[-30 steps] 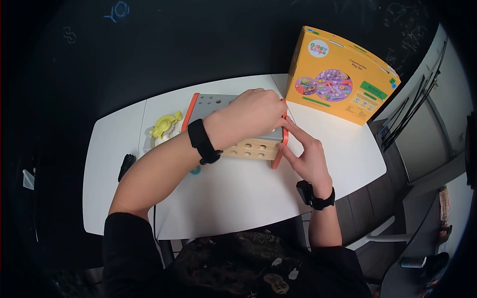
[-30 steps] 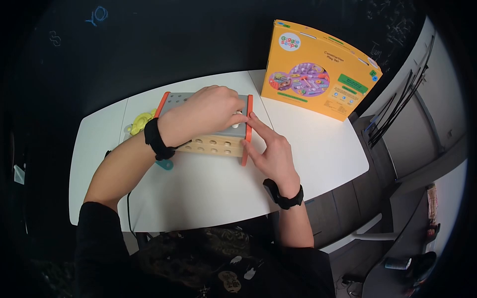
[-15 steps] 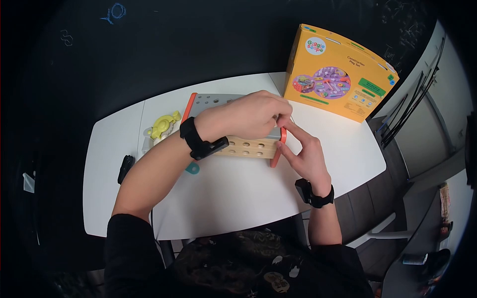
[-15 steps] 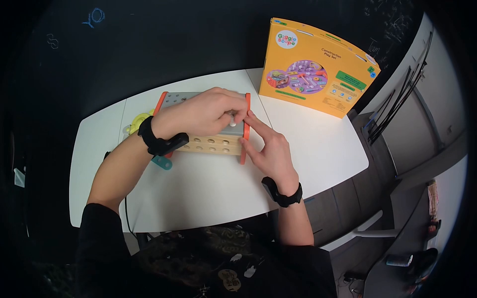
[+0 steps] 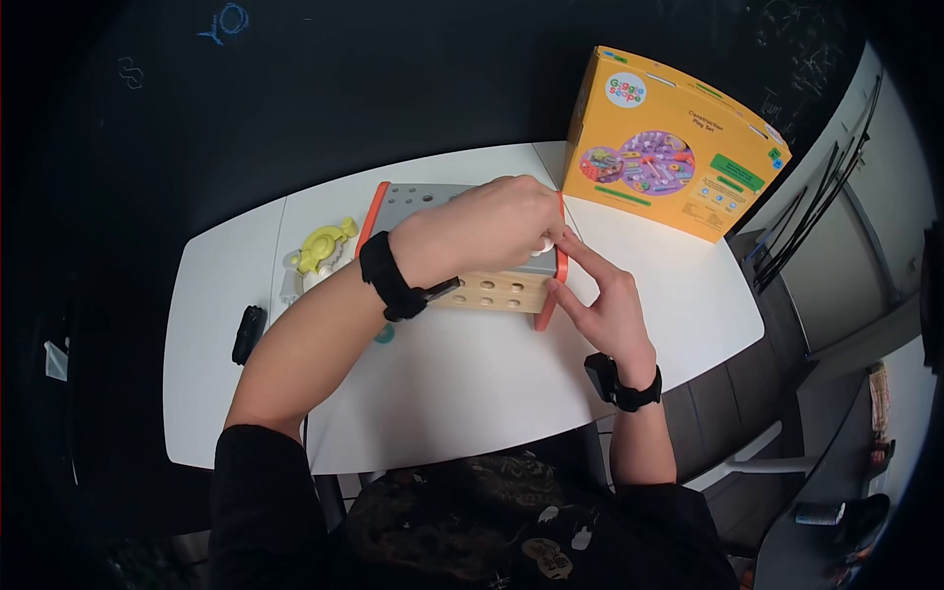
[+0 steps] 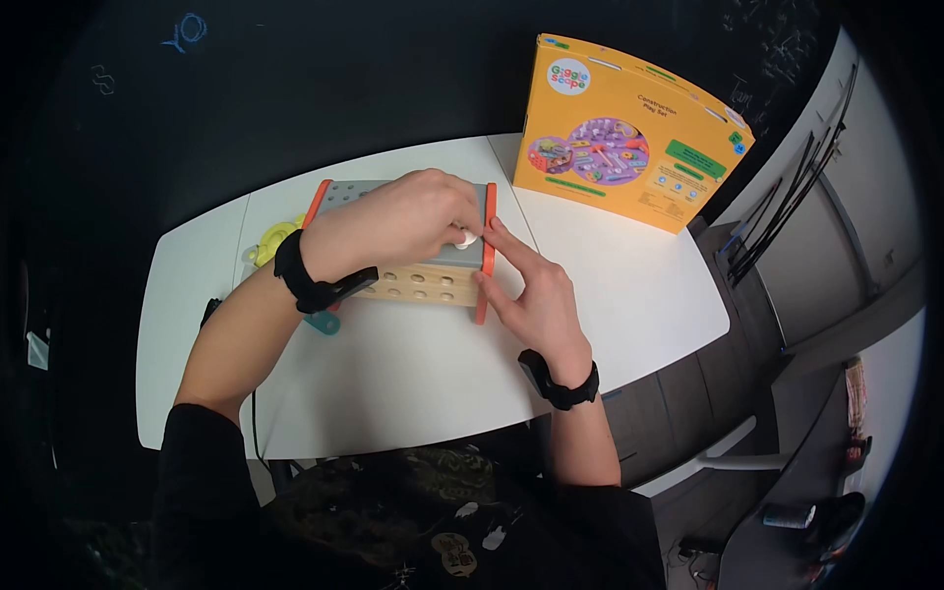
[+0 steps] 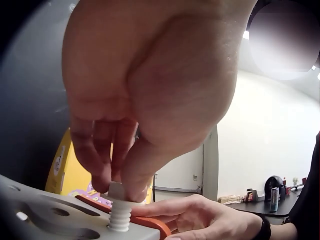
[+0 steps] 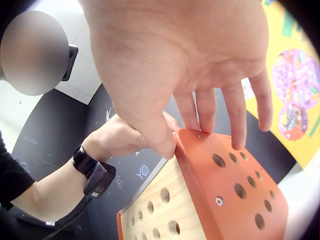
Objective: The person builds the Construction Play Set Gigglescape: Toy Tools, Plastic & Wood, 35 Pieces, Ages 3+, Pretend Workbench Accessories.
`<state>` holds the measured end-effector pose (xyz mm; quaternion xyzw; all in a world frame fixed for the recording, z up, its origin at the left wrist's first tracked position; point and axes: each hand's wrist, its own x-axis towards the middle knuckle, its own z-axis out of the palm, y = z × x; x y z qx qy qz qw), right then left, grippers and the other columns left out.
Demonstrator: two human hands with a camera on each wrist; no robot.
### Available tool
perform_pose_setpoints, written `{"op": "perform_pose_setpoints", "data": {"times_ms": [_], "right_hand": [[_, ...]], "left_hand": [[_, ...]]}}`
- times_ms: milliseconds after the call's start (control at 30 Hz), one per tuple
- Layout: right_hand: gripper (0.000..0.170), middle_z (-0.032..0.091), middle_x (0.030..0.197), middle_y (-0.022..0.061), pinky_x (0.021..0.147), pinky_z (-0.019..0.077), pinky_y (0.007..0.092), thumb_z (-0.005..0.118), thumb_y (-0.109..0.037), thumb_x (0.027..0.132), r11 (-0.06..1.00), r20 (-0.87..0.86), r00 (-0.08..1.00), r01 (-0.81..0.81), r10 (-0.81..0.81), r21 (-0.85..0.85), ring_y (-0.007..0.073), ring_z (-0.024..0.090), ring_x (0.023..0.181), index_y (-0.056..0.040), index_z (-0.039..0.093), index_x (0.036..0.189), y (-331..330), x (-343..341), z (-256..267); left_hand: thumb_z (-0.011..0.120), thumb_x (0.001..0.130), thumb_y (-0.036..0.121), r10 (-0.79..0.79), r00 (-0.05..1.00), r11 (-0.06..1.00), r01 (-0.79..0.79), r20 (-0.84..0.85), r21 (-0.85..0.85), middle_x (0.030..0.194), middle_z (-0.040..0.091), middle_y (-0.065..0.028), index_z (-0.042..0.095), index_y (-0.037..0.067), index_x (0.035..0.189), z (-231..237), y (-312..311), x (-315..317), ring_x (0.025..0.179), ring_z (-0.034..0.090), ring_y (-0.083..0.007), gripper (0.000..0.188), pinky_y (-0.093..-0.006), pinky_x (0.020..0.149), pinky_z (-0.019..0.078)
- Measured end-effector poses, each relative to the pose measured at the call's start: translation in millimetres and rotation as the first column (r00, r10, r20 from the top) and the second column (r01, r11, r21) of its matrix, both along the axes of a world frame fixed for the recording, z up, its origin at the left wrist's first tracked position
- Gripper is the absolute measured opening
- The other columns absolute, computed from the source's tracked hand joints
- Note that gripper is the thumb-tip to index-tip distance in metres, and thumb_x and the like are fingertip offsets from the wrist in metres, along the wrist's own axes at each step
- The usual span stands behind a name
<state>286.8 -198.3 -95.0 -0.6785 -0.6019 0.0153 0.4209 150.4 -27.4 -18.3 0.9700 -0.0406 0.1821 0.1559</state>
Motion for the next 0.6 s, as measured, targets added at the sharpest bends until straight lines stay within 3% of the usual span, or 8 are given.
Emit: {"op": "perform_pose_setpoints", "data": {"times_ms": [100, 233, 300, 333, 400, 433, 500, 600], "right_hand": [[0.049, 0.065, 0.134, 0.0176, 0.098, 0.0547, 0.0385, 0.075, -0.020, 0.086, 1.000, -0.010, 1.000, -0.006, 0.006, 0.013, 0.0362, 0.067, 0.115, -0.0093, 0.067, 0.132, 0.9, 1.1, -3.1], [0.049, 0.065, 0.134, 0.0176, 0.098, 0.0548, 0.0387, 0.075, -0.020, 0.086, 1.000, -0.025, 1.000, -0.002, 0.002, -0.002, 0.0362, 0.067, 0.115, -0.0093, 0.066, 0.133, 0.5, -0.4, -1.8], [0.049, 0.065, 0.135, 0.0169, 0.098, 0.0546, 0.0388, 0.075, -0.019, 0.086, 1.000, -0.040, 0.999, 0.003, -0.004, -0.020, 0.0363, 0.067, 0.116, -0.0099, 0.066, 0.134, -0.8, -2.4, 1.9], [0.049, 0.065, 0.135, 0.0169, 0.098, 0.0546, 0.0388, 0.075, -0.019, 0.086, 1.000, -0.040, 0.999, 0.004, -0.005, -0.020, 0.0363, 0.067, 0.116, -0.0099, 0.066, 0.134, -0.5, -1.7, 0.9], [0.049, 0.064, 0.137, 0.0156, 0.098, 0.0545, 0.0390, 0.074, -0.019, 0.086, 1.000, -0.012, 1.000, 0.000, 0.001, 0.003, 0.0361, 0.066, 0.116, -0.0106, 0.065, 0.134, 0.6, -0.1, -2.3], [0.049, 0.064, 0.137, 0.0156, 0.098, 0.0545, 0.0390, 0.074, -0.019, 0.086, 1.000, -0.012, 1.000, -0.001, 0.001, 0.000, 0.0361, 0.066, 0.116, -0.0106, 0.065, 0.134, 0.3, -0.3, -1.7], [0.049, 0.063, 0.138, 0.0145, 0.099, 0.0544, 0.0390, 0.074, -0.018, 0.086, 1.000, -0.010, 1.000, -0.001, 0.001, 0.000, 0.0358, 0.066, 0.117, -0.0105, 0.066, 0.134, -0.2, -1.2, -0.1], [0.049, 0.063, 0.139, 0.0142, 0.099, 0.0542, 0.0387, 0.075, -0.018, 0.085, 1.000, -0.007, 1.000, -0.010, 0.010, 0.007, 0.0354, 0.065, 0.118, -0.0097, 0.066, 0.133, 2.0, -1.2, -1.0]], "left_hand": [[0.060, 0.079, -0.010, -0.047, 0.991, 0.998, 0.042, -0.123, -0.047, 0.086, 0.068, -0.0165, 0.066, -0.003, 0.076, 6.0, 6.2, -1.7, 0.087, 0.065, -0.0346, 0.010, -0.0426, 0.080, 0.0533], [0.056, 0.078, -0.012, -0.094, 0.968, 0.985, 0.057, -0.234, -0.160, 0.090, 0.067, -0.0165, 0.064, -0.002, 0.081, 15.8, 4.2, -4.5, 0.087, 0.064, -0.0341, 0.013, -0.0429, 0.079, 0.0525], [0.056, 0.083, -0.006, -0.125, 0.992, 0.962, 0.115, -0.026, -0.247, 0.090, 0.067, -0.0151, 0.065, -0.001, 0.089, 7.3, 2.7, -2.3, 0.086, 0.065, -0.0343, 0.013, -0.0427, 0.078, 0.0526], [0.056, 0.083, -0.006, -0.125, 0.992, 0.962, 0.115, -0.025, -0.248, 0.090, 0.067, -0.0151, 0.065, -0.001, 0.089, 5.3, 0.5, -2.2, 0.086, 0.065, -0.0343, 0.013, -0.0427, 0.078, 0.0526], [0.061, 0.087, 0.005, 0.030, 0.979, 1.000, -0.030, 0.203, -0.005, 0.087, 0.067, -0.0146, 0.067, 0.000, 0.098, 2.2, -4.0, -2.0, 0.083, 0.065, -0.0356, 0.013, -0.0448, 0.077, 0.0530], [0.061, 0.087, 0.005, 0.031, 0.979, 1.000, -0.030, 0.203, -0.008, 0.087, 0.067, -0.0146, 0.067, 0.000, 0.098, 5.4, -6.4, -2.3, 0.083, 0.065, -0.0356, 0.013, -0.0448, 0.077, 0.0530], [0.068, 0.088, 0.016, 0.229, 0.969, 0.971, -0.221, -0.089, 0.094, 0.085, 0.066, -0.0155, 0.070, 0.000, 0.094, 13.2, -11.2, -3.8, 0.082, 0.066, -0.0369, 0.018, -0.0457, 0.077, 0.0539], [0.071, 0.087, 0.021, 0.288, 0.933, 0.952, -0.254, -0.218, 0.169, 0.085, 0.066, -0.0167, 0.071, -0.001, 0.089, 9.0, -11.4, 1.9, 0.082, 0.067, -0.0374, 0.022, -0.0469, 0.078, 0.0547]]}}
